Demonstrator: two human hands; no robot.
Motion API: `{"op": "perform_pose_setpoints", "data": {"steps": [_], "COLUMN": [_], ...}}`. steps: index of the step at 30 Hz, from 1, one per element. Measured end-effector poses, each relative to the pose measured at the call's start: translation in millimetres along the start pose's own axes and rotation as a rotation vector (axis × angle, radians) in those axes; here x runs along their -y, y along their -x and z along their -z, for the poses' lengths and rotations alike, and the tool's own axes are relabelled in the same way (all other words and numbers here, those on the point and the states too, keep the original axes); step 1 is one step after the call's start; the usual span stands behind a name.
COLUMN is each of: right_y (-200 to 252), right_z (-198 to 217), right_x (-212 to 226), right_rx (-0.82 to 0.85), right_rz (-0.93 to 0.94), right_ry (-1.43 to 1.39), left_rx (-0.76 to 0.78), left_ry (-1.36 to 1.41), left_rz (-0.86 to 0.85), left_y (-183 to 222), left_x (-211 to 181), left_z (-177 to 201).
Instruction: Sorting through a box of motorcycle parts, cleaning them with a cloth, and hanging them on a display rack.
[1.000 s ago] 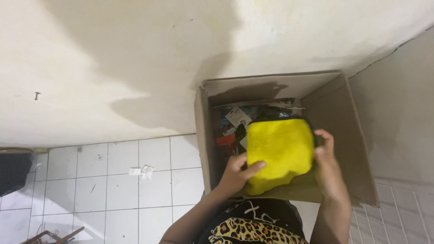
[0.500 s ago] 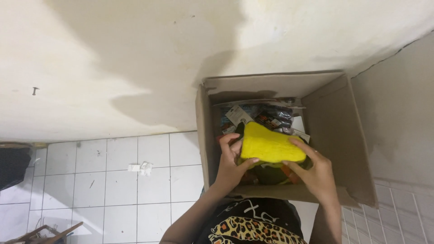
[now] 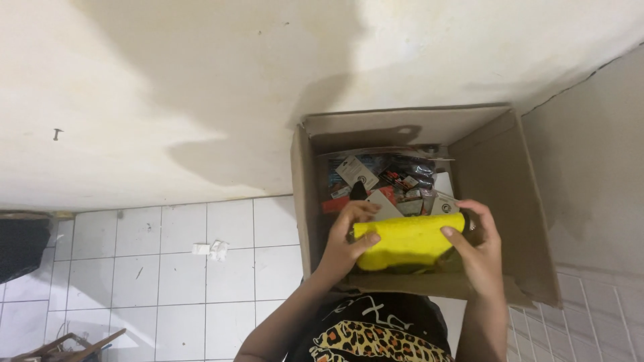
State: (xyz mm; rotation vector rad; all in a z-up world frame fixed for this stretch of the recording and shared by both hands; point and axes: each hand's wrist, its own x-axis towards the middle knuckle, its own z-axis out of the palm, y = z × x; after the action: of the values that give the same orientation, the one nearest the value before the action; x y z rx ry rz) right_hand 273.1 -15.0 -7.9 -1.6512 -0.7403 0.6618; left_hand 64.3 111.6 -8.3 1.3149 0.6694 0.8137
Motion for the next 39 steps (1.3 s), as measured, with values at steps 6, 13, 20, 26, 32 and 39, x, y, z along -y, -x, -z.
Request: {"op": "perform_pose_setpoints", "data": {"steps": [6,13,20,26,32,39], "right_y": [-3.2,-0.6,6.9,9.9,42.3,58.3], "right_z": [-22.9,-28.4,1.9,-20.9,-81.4,-101.9], "right_x": [25.0,38.6,-77.6,10.7,-13.3,7.1], "right_rx": [-0.034,0.215,0.040,-0.244,-0.189,0.117], "right_rz": [-0.230,-0.382,-0.433,-0.235,0.657,0.549], "right_ry": [-0.386,-0.346,-0.432,-0.082,0.272,0.263], "left_rx": [0.303,0.049,0.105,0.108,0.163,0.050], "left_ry": [0.288,0.294,0.291,0.211,-0.060,0.047], "left_rz": [0.395,0.401,0.531,0.416,0.297,0.192], "left_y": [14.2,5.0,9.7,9.2,11.5,13.9], "left_x": [41.9,8.6,34.4,27.8,13.2,1.7], "left_z": [1.0,0.7,3.8,-2.5,-5.0,1.7]}}
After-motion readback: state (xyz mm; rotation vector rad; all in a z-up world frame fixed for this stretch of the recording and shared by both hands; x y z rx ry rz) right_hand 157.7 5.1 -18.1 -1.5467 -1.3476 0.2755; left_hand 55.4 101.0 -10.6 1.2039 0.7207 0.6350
